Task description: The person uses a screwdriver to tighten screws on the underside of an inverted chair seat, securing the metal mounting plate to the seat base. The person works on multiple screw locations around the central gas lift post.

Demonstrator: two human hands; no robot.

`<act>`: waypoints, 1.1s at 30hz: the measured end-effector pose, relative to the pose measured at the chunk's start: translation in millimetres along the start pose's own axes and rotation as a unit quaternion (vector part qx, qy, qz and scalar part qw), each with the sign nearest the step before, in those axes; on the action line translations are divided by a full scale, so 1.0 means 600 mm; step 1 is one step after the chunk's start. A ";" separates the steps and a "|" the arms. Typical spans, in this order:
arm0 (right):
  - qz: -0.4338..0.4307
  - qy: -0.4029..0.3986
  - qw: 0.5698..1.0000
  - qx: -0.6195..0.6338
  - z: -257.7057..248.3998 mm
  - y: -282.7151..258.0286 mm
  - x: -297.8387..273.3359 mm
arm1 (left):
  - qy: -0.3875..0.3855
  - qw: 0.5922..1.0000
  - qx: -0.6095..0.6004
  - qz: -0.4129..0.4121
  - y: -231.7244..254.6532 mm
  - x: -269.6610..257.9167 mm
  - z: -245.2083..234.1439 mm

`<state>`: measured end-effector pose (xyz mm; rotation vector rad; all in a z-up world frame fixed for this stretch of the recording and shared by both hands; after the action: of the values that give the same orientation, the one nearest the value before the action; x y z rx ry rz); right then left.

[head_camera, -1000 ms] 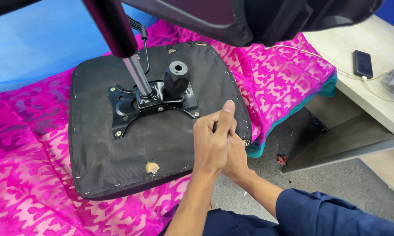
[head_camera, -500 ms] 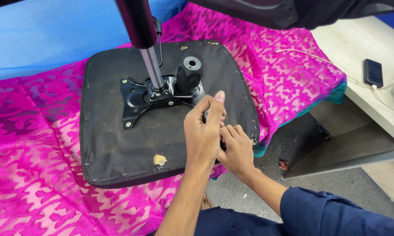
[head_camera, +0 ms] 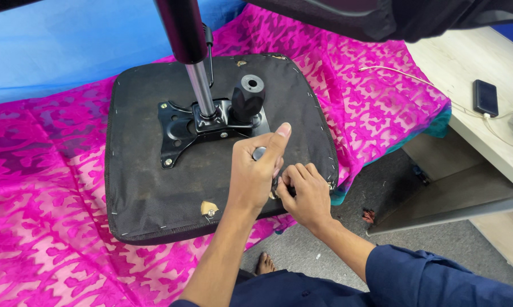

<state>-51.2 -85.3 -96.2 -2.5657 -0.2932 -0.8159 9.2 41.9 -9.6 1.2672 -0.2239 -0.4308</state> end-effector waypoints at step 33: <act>0.036 -0.037 0.996 0.077 -0.014 0.012 -0.002 | 0.038 0.996 -0.042 0.074 -0.031 -0.018 0.033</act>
<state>-54.2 -95.4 -93.1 -2.4508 -0.2718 -0.6475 -11.6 25.0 -21.0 1.1730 -0.2310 -0.2626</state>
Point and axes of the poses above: each hand's wrist, its own x-axis towards the middle knuckle, its own z-axis out of the palm, y = z × x, the point moved 2 cm from there along x, towards the middle knuckle, and after that the axes turned 11 degrees about -z, right-handed, at the moved point
